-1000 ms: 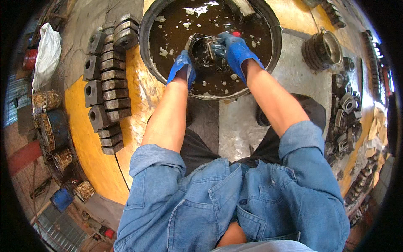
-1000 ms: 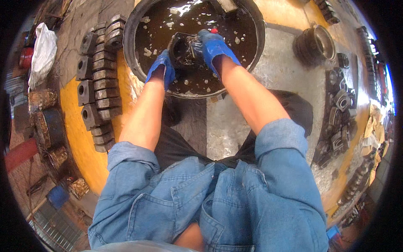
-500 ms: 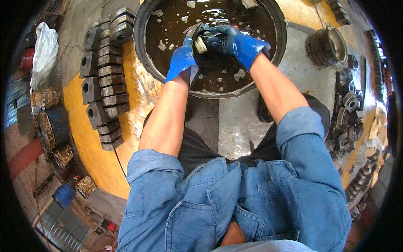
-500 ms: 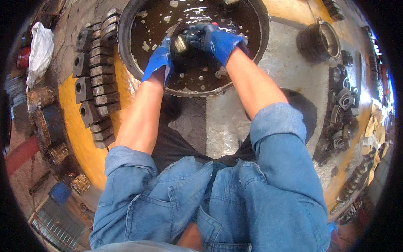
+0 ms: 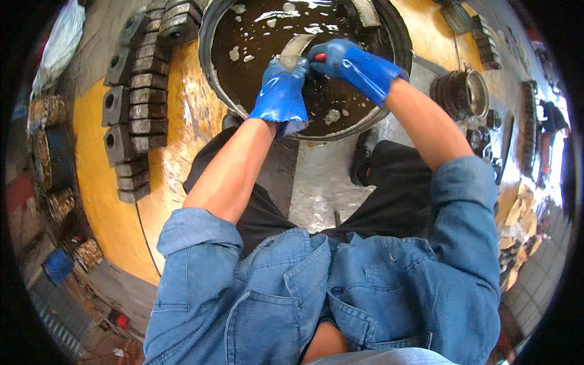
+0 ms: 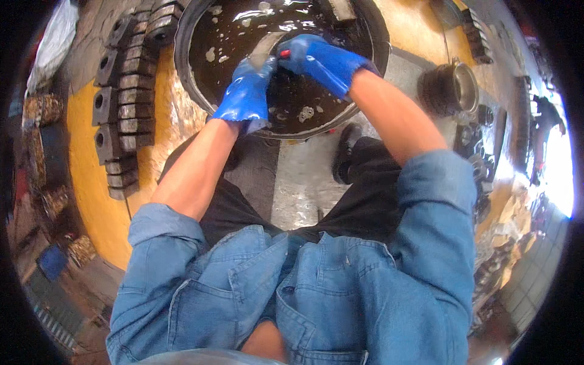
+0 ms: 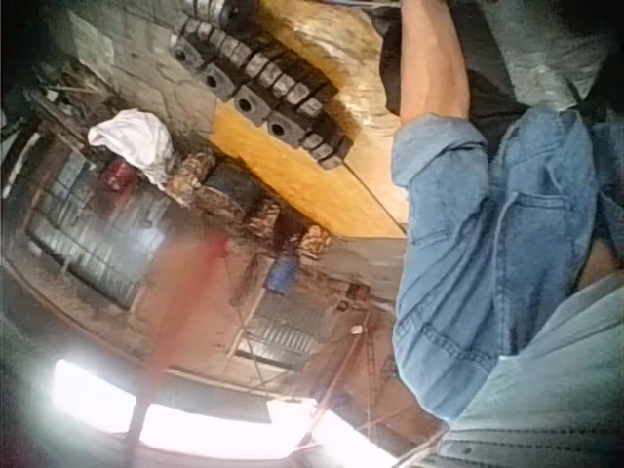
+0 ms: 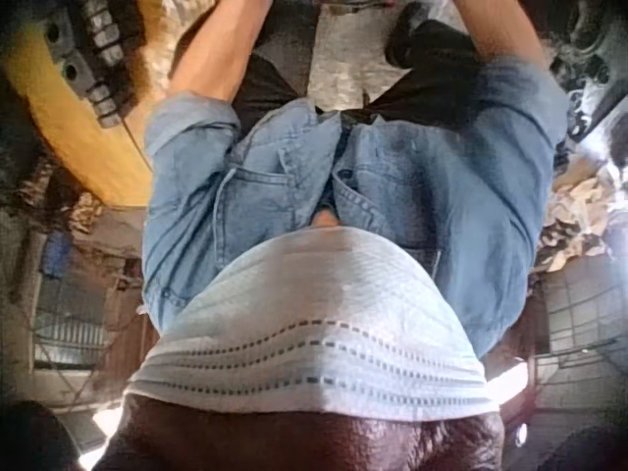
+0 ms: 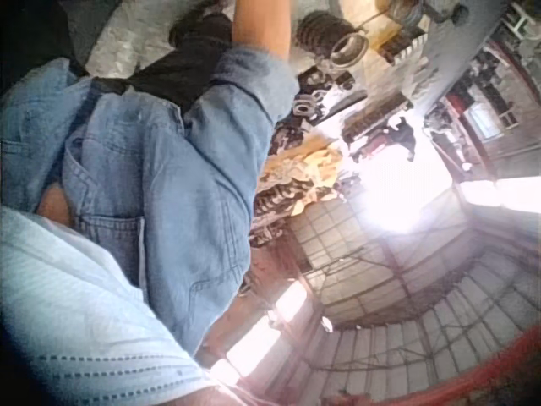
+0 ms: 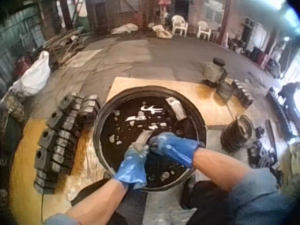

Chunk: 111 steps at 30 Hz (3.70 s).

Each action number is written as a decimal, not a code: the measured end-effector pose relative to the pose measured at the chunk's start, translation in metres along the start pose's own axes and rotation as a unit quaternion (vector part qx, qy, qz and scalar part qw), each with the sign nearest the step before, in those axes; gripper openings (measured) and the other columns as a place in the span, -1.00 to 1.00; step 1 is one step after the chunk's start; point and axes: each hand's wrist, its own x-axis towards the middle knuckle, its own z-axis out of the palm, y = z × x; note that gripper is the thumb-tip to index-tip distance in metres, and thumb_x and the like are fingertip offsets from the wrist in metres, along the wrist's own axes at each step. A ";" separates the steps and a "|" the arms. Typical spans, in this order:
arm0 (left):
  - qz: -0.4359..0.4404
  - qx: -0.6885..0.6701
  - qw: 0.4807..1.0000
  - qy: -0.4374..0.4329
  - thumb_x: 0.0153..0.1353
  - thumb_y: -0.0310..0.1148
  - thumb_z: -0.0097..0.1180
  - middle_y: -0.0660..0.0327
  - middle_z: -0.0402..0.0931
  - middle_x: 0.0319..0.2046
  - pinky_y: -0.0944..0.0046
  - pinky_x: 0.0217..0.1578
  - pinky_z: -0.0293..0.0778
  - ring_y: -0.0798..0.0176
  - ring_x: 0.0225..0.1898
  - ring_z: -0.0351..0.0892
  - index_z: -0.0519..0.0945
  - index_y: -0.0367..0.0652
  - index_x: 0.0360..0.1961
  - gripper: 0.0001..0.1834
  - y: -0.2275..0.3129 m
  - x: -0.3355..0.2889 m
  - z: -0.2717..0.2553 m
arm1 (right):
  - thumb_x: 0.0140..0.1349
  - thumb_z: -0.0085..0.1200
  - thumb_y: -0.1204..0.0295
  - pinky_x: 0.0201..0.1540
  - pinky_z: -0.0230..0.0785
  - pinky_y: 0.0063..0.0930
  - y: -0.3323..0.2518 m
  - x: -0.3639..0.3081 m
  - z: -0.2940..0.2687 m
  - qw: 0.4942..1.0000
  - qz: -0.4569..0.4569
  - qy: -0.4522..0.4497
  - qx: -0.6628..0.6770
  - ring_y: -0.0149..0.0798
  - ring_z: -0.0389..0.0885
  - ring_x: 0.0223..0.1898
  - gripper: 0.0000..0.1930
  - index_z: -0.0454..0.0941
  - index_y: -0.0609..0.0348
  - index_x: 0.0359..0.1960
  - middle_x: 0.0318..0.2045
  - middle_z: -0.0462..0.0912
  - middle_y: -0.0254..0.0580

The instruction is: The person cleans various metal components by scrubbing them with a brush inside a large tub of dark liquid. The person removes individual metal parts from the tub, brushes their surfaces, and places them onto a nearby metal work surface.

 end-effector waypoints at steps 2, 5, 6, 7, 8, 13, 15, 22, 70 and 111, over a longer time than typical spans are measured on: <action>-0.033 0.023 0.999 -0.022 0.24 -0.13 0.30 -0.40 0.59 0.06 -0.09 0.18 0.50 -0.35 0.17 0.59 0.45 -0.44 0.25 -0.30 -0.001 0.000 0.005 | 0.30 0.22 0.10 -0.02 0.60 -0.10 0.031 -0.009 0.022 0.989 0.001 0.095 0.111 0.06 0.75 -0.09 -0.73 0.74 -0.15 -0.05 -0.13 0.78 -0.06; -0.029 0.030 0.999 -0.034 0.13 -0.22 0.40 -0.39 0.61 0.02 -0.09 0.16 0.52 -0.35 0.15 0.60 0.43 -0.54 0.20 -0.25 -0.003 -0.001 0.009 | 0.35 0.22 0.15 -0.07 0.62 -0.20 0.032 -0.015 0.038 0.950 0.165 0.124 0.235 -0.07 0.79 -0.15 -0.70 0.75 -0.04 0.00 -0.18 0.81 -0.10; -0.005 0.021 0.999 -0.029 0.09 -0.25 0.43 -0.39 0.61 0.01 -0.09 0.15 0.53 -0.35 0.14 0.61 0.43 -0.58 0.19 -0.24 -0.004 -0.002 0.010 | 0.38 0.23 0.19 -0.10 0.62 -0.25 0.041 -0.015 0.044 0.918 0.218 0.101 0.315 -0.13 0.80 -0.18 -0.72 0.75 -0.02 0.01 -0.18 0.83 -0.15; 0.053 -0.001 0.998 -0.014 0.08 -0.27 0.43 -0.40 0.60 0.00 -0.10 0.12 0.54 -0.36 0.13 0.61 0.45 -0.54 0.19 -0.27 -0.004 -0.004 0.010 | 0.40 0.24 0.23 -0.13 0.63 -0.30 0.051 -0.014 0.048 0.877 0.270 0.079 0.391 -0.20 0.81 -0.21 -0.74 0.76 0.00 0.01 -0.18 0.84 -0.21; 0.075 0.020 0.997 -0.021 0.08 -0.29 0.42 -0.40 0.60 0.00 -0.10 0.12 0.54 -0.36 0.13 0.61 0.47 -0.54 0.17 -0.29 -0.010 -0.005 0.005 | 0.40 0.24 0.23 -0.16 0.63 -0.30 0.042 -0.015 0.042 0.844 0.273 0.046 0.460 -0.19 0.82 -0.22 -0.73 0.75 0.01 0.04 -0.19 0.84 -0.20; 0.153 0.073 0.985 -0.039 0.07 -0.37 0.40 -0.34 0.62 0.00 -0.08 0.11 0.56 -0.32 0.11 0.62 0.57 -0.45 0.12 -0.41 0.050 -0.032 -0.037 | 0.40 0.23 0.24 -0.24 0.66 -0.31 0.021 -0.031 0.021 0.752 0.276 0.003 0.598 -0.18 0.84 -0.26 -0.70 0.72 0.03 0.08 -0.21 0.84 -0.17; 0.124 0.116 0.984 -0.048 0.12 -0.44 0.37 -0.32 0.61 0.06 -0.08 0.14 0.53 -0.33 0.16 0.59 0.53 -0.37 0.20 -0.41 0.029 -0.011 -0.025 | 0.39 0.25 0.23 -0.25 0.66 -0.33 0.018 -0.023 0.029 0.813 0.259 0.025 0.521 -0.20 0.82 -0.30 -0.73 0.77 0.09 -0.04 -0.25 0.84 -0.20; 0.091 0.193 0.976 -0.038 0.05 -0.48 0.40 -0.23 0.64 0.05 -0.10 0.18 0.52 -0.29 0.17 0.61 0.55 -0.23 0.17 -0.41 0.010 0.012 -0.012 | 0.36 0.14 0.14 0.02 0.59 0.00 -0.011 -0.055 0.025 0.993 -0.007 0.039 -0.109 0.14 0.72 -0.02 -0.74 0.73 -0.11 -0.05 -0.08 0.76 -0.07; 0.018 0.388 0.919 -0.063 -0.47 -0.13 0.74 -0.04 0.57 0.20 -0.12 0.13 0.62 -0.07 0.20 0.66 0.32 -0.12 0.40 0.29 0.045 -0.008 0.009 | 0.34 0.32 0.35 -0.02 0.57 -0.42 -0.042 -0.132 0.016 0.905 0.153 0.194 0.347 -0.41 0.71 -0.17 -0.75 0.77 0.16 -0.02 -0.18 0.82 -0.22; 0.005 0.115 0.963 -0.245 0.33 -0.01 0.36 0.18 0.68 0.03 0.21 0.02 0.54 0.28 -0.04 0.63 0.57 -0.19 0.32 -0.34 -0.029 0.054 -0.039 | 0.38 0.25 0.16 -0.06 0.67 -0.17 -0.032 -0.118 0.026 0.917 0.101 0.218 0.318 -0.05 0.77 -0.27 -0.78 0.76 -0.16 -0.03 -0.23 0.81 -0.18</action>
